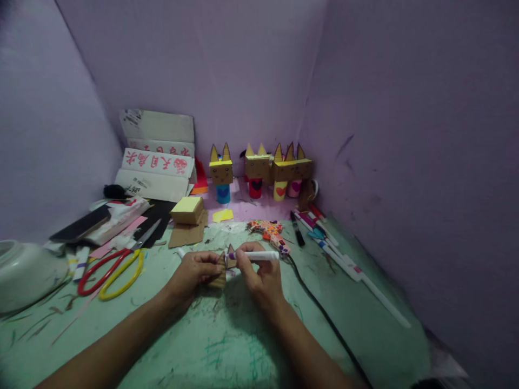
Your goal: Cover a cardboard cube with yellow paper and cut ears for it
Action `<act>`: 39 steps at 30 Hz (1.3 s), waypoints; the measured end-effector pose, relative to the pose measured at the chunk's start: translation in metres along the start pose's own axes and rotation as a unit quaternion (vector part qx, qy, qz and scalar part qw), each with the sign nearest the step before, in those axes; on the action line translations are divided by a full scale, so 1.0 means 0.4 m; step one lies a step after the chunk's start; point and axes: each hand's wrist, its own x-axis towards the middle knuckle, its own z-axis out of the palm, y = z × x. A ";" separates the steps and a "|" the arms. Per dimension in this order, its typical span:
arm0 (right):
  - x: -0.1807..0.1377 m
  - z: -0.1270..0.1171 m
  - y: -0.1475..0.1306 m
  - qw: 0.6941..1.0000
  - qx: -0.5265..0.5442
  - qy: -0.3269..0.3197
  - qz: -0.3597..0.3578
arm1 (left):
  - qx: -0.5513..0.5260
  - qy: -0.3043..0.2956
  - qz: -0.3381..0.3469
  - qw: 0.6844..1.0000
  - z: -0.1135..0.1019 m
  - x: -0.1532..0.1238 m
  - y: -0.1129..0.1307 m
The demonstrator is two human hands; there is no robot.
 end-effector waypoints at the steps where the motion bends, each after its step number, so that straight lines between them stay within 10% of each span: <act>1: 0.000 0.000 0.000 1.000 -0.004 -0.003 0.000 | 0.000 0.001 0.001 1.000 0.000 0.000 0.001; 39: -0.010 -0.011 0.019 0.999 -0.019 -0.028 0.015 | -0.007 0.009 -0.001 1.000 0.003 0.000 0.004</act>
